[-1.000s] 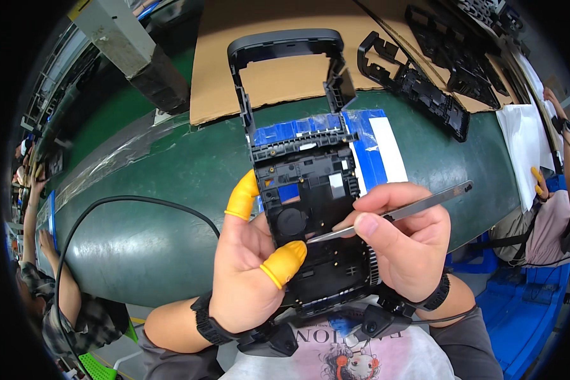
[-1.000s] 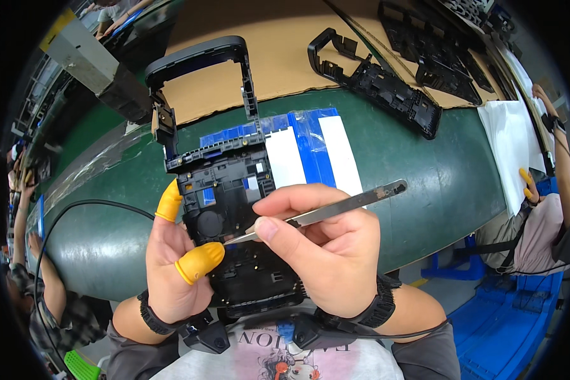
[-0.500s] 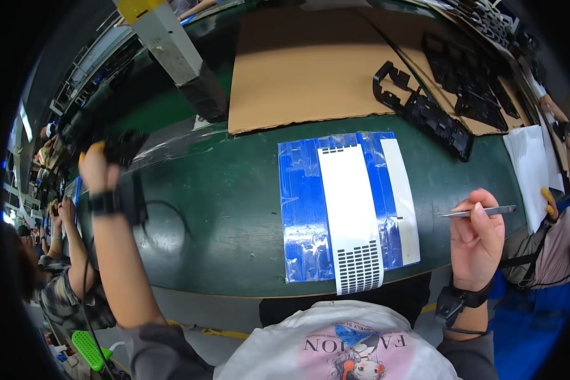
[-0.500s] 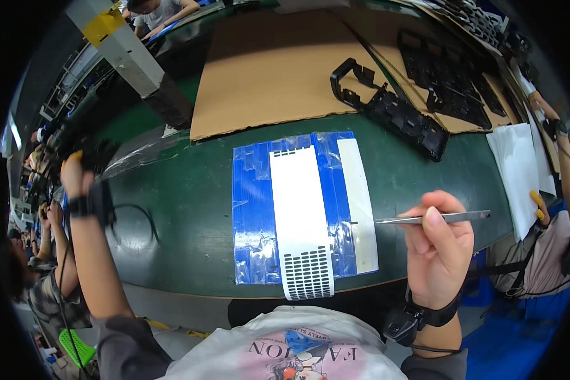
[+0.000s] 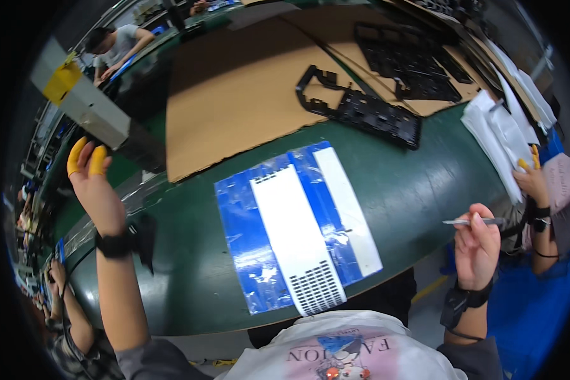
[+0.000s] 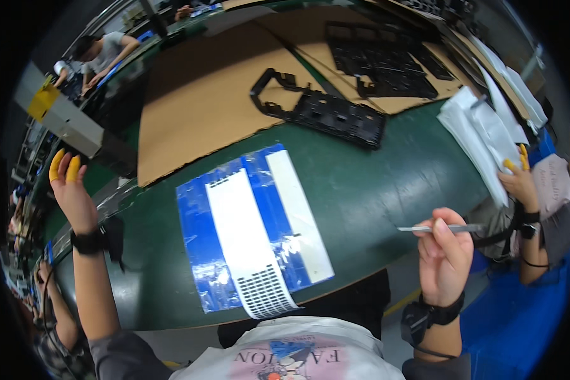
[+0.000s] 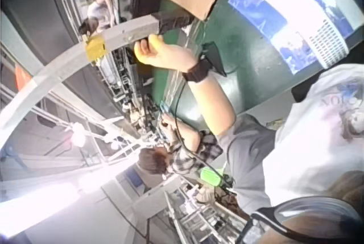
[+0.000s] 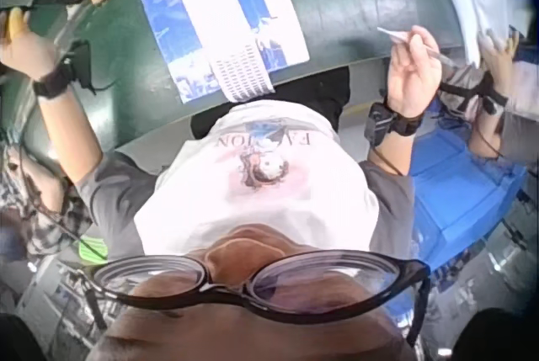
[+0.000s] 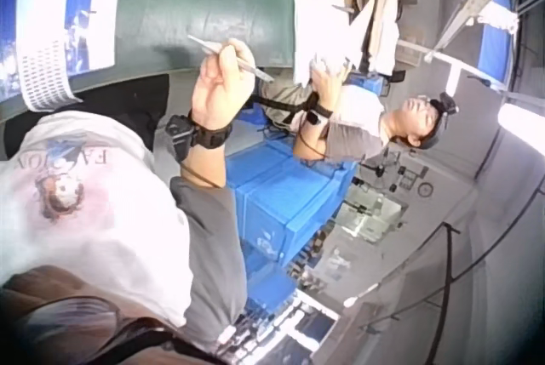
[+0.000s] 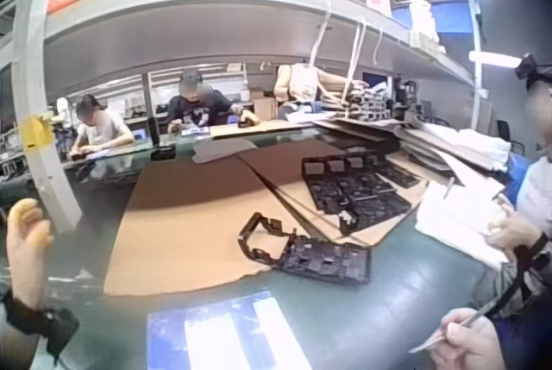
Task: Assembling the internal frame and components of an electronic device using tweezers and manual handling.
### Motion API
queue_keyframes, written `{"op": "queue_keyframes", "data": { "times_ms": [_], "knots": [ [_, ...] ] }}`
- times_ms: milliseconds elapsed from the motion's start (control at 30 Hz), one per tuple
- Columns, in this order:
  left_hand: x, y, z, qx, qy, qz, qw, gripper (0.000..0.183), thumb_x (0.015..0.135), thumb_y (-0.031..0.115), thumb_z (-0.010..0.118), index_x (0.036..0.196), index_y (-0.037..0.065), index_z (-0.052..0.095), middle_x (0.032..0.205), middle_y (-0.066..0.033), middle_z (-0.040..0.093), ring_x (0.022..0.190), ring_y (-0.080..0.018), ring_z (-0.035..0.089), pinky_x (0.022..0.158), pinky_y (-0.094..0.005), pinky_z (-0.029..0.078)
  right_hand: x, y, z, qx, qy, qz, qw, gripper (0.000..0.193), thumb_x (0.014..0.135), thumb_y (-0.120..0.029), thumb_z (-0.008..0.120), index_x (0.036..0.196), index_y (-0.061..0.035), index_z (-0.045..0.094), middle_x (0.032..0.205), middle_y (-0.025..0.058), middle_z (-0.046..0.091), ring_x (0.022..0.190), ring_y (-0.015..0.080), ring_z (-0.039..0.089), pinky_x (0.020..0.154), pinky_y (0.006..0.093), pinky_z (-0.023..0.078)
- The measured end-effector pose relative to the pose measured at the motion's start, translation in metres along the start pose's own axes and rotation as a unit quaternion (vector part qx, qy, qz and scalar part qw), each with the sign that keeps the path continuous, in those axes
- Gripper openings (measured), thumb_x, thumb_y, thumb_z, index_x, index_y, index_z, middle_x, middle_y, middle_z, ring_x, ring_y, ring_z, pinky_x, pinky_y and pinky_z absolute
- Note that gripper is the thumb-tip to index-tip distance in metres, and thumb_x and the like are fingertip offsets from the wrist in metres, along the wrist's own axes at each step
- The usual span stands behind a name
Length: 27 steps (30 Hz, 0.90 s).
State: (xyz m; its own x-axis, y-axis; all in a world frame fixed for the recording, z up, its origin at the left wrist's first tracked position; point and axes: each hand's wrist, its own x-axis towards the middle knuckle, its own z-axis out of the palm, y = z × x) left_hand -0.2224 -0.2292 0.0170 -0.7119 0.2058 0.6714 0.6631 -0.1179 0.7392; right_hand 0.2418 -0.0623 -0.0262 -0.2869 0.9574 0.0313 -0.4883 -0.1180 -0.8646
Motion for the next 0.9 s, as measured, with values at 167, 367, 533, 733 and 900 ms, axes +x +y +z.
{"op": "queue_keyframes", "data": {
  "times_ms": [167, 367, 533, 733, 900],
  "knots": [
    [-0.098, 0.121, 0.144, 0.058, -0.577, -0.048, 0.813, 0.021, 0.080, 0.020, 0.052, 0.085, 0.001, 0.056, 0.070, -0.0044, 0.055, 0.068, -0.0097, 0.053, 0.061, -0.0208, 0.041, 0.006, -0.006, 0.023, 0.052, -0.043, -0.006, 0.998, 0.016, 0.077, -0.002, 0.049, 0.093, 0.0025, 0.050, 0.075, 0.0160, 0.057, 0.050, 0.0062, 0.042, 0.044, 0.0150, 0.031],
    [-0.123, 0.106, 0.273, 0.143, -0.571, -0.332, 0.737, 0.043, 0.083, 0.034, 0.042, 0.076, -0.007, 0.053, 0.057, -0.0121, 0.057, 0.037, -0.0135, 0.051, 0.031, -0.0235, 0.037, -0.023, 0.008, 0.043, 0.046, -0.073, 0.007, 0.996, 0.016, 0.075, -0.003, 0.052, 0.091, 0.0029, 0.051, 0.074, 0.0166, 0.058, 0.051, 0.0073, 0.045, 0.044, 0.0157, 0.032],
    [-0.116, 0.074, 0.289, 0.094, -0.558, -0.427, 0.706, 0.034, 0.085, 0.025, 0.038, 0.089, -0.008, 0.046, 0.073, -0.0154, 0.059, 0.045, -0.0145, 0.056, 0.032, -0.0206, 0.034, -0.038, 0.008, 0.013, 0.037, -0.028, 0.026, 0.999, 0.015, 0.075, -0.003, 0.052, 0.089, 0.0028, 0.052, 0.073, 0.0177, 0.058, 0.047, 0.0069, 0.042, 0.043, 0.0160, 0.031],
    [-0.059, 0.079, 0.208, -0.025, -0.393, -0.388, 0.833, 0.028, 0.083, 0.018, 0.039, 0.097, -0.005, 0.047, 0.080, -0.0159, 0.056, 0.057, -0.0193, 0.058, 0.049, -0.0329, 0.050, -0.036, 0.008, 0.008, 0.016, -0.019, 0.022, 0.999, 0.015, 0.075, -0.003, 0.052, 0.089, 0.0028, 0.051, 0.071, 0.0178, 0.058, 0.044, 0.0063, 0.039, 0.041, 0.0158, 0.030],
    [-0.036, 0.096, 0.101, -0.266, -0.305, -0.343, 0.847, 0.023, 0.083, 0.015, 0.043, 0.098, -0.001, 0.050, 0.086, -0.0092, 0.057, 0.073, -0.0161, 0.058, 0.068, -0.0313, 0.049, -0.025, 0.026, 0.040, -0.025, -0.079, 0.058, 0.995, 0.016, 0.074, -0.002, 0.053, 0.089, 0.0037, 0.050, 0.071, 0.0154, 0.058, 0.046, 0.0045, 0.038, 0.042, 0.0166, 0.028]
  ]
}}
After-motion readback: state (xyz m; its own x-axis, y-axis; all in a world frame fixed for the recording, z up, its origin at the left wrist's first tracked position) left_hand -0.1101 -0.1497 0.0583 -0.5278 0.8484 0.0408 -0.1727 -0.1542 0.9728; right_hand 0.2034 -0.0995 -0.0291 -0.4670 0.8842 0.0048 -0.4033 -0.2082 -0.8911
